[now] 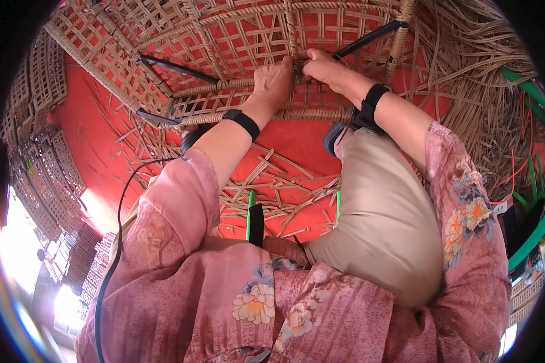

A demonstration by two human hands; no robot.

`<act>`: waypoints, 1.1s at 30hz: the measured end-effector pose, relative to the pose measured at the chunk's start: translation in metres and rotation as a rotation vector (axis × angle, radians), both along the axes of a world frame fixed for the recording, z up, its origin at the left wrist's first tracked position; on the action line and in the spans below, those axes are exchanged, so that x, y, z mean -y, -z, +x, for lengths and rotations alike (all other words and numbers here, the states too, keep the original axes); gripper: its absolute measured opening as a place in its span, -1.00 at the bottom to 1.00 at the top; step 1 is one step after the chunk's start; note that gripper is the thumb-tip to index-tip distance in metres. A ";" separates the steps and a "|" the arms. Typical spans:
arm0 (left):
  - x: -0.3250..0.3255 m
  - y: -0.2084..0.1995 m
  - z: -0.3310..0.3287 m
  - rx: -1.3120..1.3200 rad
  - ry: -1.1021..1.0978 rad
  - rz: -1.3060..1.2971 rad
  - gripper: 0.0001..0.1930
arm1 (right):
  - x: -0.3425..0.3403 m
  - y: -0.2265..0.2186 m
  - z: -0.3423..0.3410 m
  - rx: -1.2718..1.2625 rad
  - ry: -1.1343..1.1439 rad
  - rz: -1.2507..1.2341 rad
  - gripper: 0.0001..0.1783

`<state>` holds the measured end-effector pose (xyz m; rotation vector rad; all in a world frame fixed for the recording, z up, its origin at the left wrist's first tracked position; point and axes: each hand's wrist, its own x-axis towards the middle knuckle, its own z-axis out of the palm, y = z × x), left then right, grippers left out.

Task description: Weaving rattan or bamboo strips into a furniture frame and securing them with a stapler.

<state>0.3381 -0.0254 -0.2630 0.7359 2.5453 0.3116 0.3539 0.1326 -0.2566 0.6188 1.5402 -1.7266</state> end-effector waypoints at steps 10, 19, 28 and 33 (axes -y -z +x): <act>-0.001 -0.007 -0.009 0.169 0.000 -0.120 -0.75 | 0.006 0.005 -0.003 0.007 -0.100 0.111 -0.42; 0.020 -0.039 -0.044 0.640 0.263 -0.192 -0.67 | 0.000 -0.011 -0.008 -0.097 -0.206 0.321 -0.65; 0.052 -0.057 -0.006 0.428 0.275 0.082 -0.65 | -0.051 -0.053 0.041 -0.450 -0.272 0.476 -0.61; 0.068 -0.044 0.017 -0.057 0.668 0.053 -0.72 | -0.084 -0.066 0.124 -0.697 -0.424 0.858 -0.50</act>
